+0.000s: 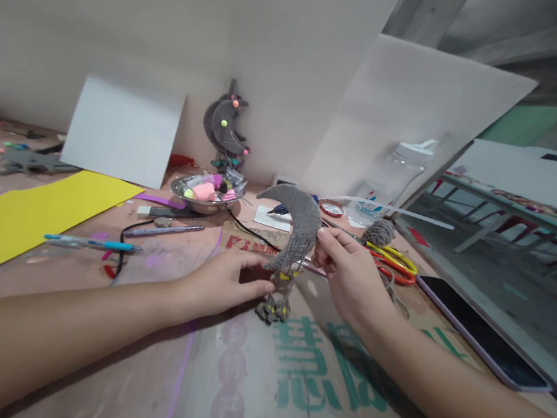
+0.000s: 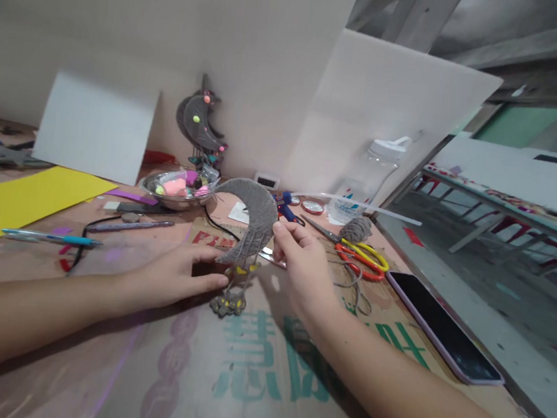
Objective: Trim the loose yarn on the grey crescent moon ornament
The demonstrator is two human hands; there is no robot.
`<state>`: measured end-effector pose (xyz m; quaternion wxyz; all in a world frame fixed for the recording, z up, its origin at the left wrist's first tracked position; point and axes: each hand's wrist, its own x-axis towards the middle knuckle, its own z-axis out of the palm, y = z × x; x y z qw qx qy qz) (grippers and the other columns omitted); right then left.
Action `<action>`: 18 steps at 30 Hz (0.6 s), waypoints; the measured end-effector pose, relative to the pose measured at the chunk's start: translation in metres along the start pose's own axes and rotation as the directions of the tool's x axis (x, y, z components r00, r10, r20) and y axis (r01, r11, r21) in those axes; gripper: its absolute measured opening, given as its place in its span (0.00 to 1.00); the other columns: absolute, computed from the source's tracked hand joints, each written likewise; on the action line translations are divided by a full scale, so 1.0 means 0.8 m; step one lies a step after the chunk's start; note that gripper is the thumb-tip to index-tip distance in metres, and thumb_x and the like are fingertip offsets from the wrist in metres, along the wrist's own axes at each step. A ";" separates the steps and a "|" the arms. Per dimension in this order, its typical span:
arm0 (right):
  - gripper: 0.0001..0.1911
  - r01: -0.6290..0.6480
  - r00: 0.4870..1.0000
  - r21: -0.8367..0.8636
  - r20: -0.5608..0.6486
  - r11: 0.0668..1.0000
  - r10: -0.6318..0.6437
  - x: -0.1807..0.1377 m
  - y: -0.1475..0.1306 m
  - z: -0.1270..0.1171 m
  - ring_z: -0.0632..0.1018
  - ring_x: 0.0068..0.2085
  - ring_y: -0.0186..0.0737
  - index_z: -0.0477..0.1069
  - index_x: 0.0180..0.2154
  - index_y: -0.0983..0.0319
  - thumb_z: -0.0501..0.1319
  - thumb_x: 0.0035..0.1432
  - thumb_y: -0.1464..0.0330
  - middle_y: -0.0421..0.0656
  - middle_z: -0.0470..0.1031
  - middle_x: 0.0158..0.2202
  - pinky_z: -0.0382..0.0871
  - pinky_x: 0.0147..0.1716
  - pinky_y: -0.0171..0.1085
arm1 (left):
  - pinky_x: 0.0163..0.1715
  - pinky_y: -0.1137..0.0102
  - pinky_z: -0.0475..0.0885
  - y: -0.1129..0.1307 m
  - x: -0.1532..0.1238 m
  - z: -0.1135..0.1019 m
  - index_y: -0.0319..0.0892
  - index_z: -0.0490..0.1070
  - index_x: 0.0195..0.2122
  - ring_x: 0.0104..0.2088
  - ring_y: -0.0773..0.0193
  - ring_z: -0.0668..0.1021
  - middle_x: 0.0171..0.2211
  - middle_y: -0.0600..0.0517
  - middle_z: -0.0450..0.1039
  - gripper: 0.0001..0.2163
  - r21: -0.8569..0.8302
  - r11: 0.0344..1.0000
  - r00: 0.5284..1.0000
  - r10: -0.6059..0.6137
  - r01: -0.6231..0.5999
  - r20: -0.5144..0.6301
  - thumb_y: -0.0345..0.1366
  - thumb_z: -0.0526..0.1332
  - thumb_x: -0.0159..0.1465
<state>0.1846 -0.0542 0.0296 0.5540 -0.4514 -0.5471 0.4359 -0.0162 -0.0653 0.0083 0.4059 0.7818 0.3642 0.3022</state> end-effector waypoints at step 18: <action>0.16 -0.022 1.000 0.096 -0.002 0.995 0.022 -0.002 0.002 0.006 0.59 0.22 0.31 0.61 0.20 0.61 0.62 0.52 0.60 0.34 0.57 0.18 0.53 0.25 0.34 | 0.17 0.77 0.58 -0.001 -0.002 0.008 0.42 0.65 0.24 0.16 0.70 0.67 0.15 0.59 0.63 0.05 -0.235 0.952 0.975 -0.214 0.196 -0.054 0.33 0.55 0.57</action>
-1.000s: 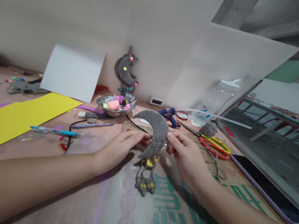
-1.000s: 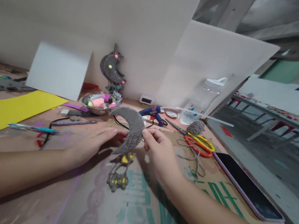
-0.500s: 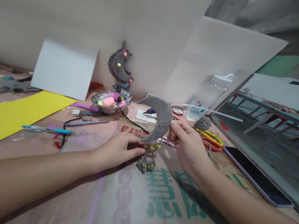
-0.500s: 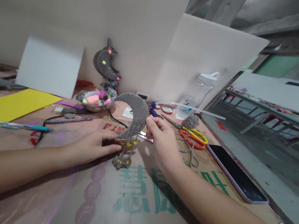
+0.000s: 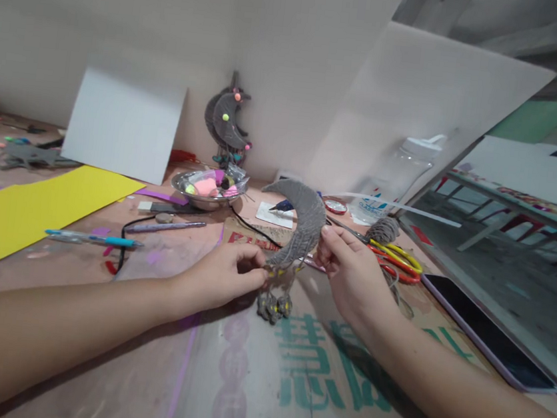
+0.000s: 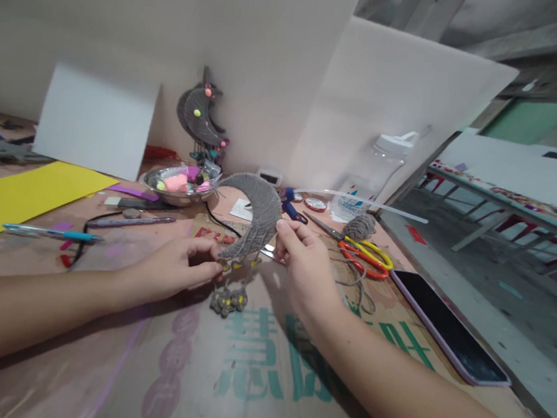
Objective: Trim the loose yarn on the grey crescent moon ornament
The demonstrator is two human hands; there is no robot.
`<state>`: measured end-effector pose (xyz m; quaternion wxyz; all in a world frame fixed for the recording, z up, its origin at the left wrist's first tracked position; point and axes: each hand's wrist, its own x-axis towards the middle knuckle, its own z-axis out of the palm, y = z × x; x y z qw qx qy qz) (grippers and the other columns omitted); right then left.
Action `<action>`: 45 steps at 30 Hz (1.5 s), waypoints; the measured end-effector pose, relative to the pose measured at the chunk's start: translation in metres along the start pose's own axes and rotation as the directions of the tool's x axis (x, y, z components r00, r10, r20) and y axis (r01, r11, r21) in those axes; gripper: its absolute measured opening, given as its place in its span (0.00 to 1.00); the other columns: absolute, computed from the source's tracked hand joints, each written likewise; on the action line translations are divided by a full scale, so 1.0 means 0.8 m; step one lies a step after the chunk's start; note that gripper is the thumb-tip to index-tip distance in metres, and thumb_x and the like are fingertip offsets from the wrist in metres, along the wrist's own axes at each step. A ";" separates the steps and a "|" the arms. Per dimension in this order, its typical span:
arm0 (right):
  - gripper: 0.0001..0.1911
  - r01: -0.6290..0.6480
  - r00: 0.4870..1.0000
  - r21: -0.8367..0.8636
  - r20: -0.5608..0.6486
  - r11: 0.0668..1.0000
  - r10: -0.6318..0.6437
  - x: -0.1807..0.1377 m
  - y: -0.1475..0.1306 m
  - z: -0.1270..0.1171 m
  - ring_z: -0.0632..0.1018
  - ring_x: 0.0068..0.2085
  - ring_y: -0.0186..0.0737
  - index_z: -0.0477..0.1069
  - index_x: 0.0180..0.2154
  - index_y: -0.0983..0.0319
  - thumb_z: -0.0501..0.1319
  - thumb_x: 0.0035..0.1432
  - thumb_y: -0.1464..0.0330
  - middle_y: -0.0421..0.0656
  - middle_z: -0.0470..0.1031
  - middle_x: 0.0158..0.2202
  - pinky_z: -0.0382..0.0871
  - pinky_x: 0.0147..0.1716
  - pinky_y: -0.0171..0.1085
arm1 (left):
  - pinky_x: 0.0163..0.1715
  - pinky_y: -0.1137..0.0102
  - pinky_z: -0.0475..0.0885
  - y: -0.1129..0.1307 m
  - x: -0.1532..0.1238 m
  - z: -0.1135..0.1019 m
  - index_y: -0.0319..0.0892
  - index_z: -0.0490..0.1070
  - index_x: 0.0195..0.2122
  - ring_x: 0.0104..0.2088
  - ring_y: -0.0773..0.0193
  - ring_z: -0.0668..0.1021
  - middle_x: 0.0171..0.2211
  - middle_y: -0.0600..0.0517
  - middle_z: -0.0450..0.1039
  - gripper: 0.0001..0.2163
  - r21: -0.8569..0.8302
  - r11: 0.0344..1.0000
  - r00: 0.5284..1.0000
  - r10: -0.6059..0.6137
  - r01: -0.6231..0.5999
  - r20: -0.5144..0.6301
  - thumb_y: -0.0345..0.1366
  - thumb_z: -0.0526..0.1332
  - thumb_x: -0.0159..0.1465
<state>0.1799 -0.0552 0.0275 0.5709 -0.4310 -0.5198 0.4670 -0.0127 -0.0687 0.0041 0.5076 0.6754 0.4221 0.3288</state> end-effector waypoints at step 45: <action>0.14 -0.138 0.940 -0.276 0.266 0.951 0.213 -0.035 0.013 0.027 0.66 0.23 0.29 0.65 0.34 0.61 0.62 0.51 0.59 0.35 0.65 0.23 0.58 0.20 0.30 | 0.28 0.72 0.65 0.000 0.005 -0.013 0.39 0.69 0.25 0.28 0.65 0.72 0.25 0.53 0.71 0.16 0.174 0.977 0.950 0.168 -0.125 -0.262 0.45 0.53 0.62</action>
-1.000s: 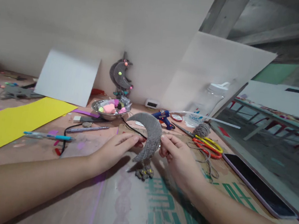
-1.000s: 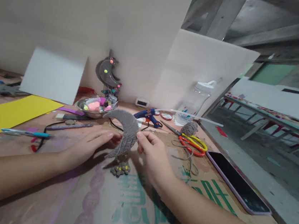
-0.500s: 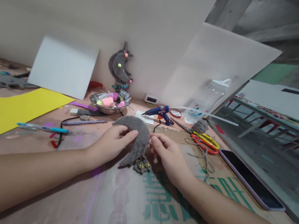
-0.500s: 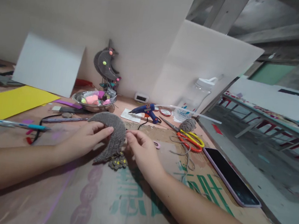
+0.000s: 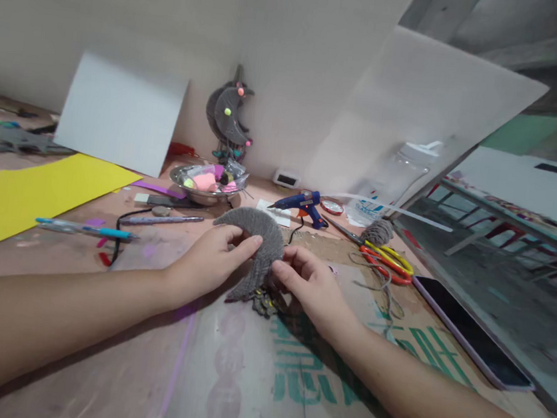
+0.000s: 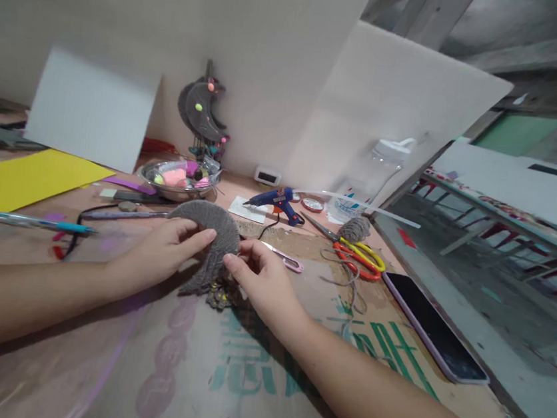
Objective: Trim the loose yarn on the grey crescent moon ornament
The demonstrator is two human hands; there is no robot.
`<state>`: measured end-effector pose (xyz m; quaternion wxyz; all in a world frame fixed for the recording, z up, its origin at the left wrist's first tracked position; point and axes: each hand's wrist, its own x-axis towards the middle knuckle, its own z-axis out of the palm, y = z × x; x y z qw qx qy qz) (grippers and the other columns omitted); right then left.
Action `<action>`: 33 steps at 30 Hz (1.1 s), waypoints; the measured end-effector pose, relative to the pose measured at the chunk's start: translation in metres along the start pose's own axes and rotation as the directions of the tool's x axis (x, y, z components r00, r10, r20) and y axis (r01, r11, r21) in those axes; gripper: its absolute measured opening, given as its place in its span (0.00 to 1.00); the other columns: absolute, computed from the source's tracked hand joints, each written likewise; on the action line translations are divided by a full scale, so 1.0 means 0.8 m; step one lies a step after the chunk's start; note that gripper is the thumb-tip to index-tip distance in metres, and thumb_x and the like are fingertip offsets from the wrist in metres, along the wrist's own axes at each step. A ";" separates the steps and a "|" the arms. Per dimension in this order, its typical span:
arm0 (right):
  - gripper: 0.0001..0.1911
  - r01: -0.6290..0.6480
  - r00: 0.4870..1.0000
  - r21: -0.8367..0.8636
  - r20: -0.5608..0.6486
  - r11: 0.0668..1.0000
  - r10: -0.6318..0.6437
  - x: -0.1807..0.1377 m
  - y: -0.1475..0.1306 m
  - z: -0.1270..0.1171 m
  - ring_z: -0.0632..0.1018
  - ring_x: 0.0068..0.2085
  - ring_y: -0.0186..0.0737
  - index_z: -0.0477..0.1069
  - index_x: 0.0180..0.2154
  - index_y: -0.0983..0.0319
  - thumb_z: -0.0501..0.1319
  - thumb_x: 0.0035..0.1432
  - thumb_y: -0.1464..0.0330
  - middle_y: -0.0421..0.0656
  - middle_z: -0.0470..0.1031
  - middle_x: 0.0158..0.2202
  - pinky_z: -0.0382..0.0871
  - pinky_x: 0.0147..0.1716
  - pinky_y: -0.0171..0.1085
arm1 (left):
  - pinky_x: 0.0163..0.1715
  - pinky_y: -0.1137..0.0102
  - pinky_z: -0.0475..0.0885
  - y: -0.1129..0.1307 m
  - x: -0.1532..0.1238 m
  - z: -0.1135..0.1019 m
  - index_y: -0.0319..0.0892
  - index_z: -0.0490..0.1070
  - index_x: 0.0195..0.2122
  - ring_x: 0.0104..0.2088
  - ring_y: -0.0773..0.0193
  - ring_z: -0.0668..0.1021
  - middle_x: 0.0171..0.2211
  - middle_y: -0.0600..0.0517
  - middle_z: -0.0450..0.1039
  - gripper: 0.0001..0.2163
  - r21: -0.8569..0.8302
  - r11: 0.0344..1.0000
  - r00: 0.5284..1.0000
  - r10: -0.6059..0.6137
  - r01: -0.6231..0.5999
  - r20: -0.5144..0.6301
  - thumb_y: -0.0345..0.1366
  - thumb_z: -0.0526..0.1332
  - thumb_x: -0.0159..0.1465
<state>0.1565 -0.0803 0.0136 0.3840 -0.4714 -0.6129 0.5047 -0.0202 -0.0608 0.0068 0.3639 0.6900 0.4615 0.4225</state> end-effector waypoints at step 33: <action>0.11 0.231 0.934 -0.098 -0.255 0.968 -0.249 0.016 -0.003 -0.038 0.65 0.24 0.30 0.68 0.30 0.61 0.58 0.56 0.59 0.36 0.65 0.22 0.58 0.25 0.31 | 0.25 0.74 0.64 -0.007 0.006 0.001 0.40 0.66 0.23 0.25 0.67 0.71 0.23 0.54 0.69 0.16 -0.198 0.974 0.993 -0.115 0.107 -0.032 0.47 0.57 0.60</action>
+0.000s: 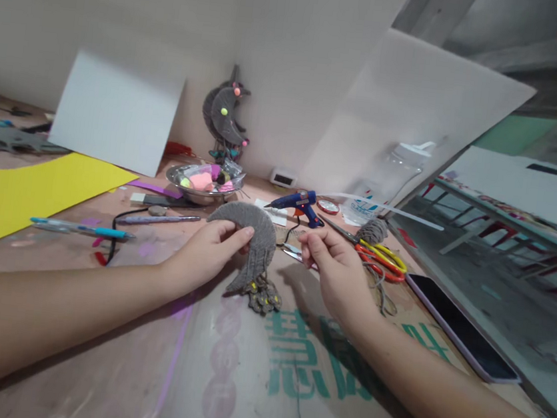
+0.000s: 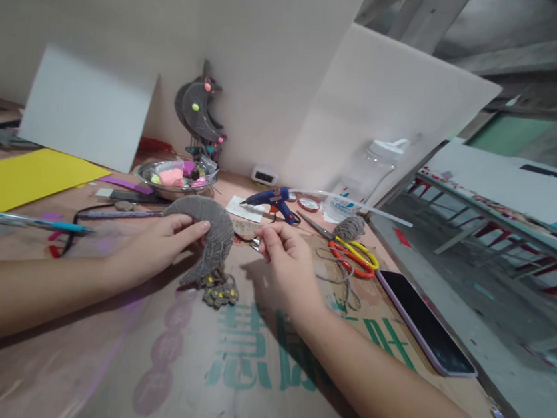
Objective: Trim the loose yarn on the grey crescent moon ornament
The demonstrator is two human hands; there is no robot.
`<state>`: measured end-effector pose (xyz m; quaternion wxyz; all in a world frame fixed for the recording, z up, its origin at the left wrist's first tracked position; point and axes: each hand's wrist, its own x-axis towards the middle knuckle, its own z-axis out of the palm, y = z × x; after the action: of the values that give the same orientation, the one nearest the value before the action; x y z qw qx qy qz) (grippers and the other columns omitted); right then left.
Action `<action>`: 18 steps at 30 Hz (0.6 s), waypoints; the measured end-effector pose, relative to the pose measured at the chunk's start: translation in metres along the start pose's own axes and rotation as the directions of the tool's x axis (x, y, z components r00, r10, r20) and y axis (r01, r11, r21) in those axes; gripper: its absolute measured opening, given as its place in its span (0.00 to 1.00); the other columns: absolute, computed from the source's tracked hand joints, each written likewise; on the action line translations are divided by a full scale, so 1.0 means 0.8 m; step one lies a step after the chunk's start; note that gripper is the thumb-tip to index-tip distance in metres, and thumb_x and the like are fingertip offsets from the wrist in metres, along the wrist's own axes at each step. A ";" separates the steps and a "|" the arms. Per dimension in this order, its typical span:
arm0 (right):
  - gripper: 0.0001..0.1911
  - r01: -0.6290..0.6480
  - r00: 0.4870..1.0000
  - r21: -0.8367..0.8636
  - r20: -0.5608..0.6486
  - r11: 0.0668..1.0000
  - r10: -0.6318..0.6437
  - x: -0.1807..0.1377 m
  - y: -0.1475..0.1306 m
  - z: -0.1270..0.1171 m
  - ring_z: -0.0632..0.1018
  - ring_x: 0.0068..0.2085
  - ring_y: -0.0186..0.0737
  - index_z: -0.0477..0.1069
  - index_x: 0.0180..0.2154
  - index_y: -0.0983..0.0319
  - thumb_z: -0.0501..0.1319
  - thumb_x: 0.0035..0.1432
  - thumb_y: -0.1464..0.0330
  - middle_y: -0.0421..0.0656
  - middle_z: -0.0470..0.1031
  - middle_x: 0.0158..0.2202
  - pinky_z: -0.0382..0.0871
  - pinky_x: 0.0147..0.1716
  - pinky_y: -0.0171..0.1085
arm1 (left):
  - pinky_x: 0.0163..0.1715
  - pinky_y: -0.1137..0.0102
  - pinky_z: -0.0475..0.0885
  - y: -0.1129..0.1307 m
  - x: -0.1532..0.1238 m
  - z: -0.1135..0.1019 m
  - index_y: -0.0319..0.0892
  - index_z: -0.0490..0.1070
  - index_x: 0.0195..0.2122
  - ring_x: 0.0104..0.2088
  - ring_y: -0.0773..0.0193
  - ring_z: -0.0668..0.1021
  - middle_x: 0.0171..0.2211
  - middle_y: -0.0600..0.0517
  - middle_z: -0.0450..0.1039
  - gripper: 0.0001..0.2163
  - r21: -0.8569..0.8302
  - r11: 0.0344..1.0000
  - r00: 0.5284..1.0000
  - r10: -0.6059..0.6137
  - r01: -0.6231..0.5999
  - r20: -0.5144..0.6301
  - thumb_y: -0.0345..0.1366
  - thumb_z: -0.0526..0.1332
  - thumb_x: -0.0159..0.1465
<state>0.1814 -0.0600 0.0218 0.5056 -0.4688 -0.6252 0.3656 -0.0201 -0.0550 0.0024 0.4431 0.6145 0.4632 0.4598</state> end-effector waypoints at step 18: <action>0.08 -0.044 0.992 -0.177 0.112 0.983 0.064 0.004 0.009 -0.001 0.67 0.24 0.31 0.69 0.31 0.61 0.59 0.54 0.63 0.36 0.67 0.23 0.61 0.24 0.32 | 0.27 0.72 0.64 0.003 -0.002 0.000 0.40 0.65 0.23 0.27 0.65 0.70 0.22 0.54 0.66 0.16 0.106 0.993 0.998 0.053 -0.057 0.044 0.46 0.54 0.62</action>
<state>0.1833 -0.0550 0.0162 0.4150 -0.5057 -0.6704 0.3501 -0.0201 -0.0568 0.0043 0.4063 0.6592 0.4609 0.4335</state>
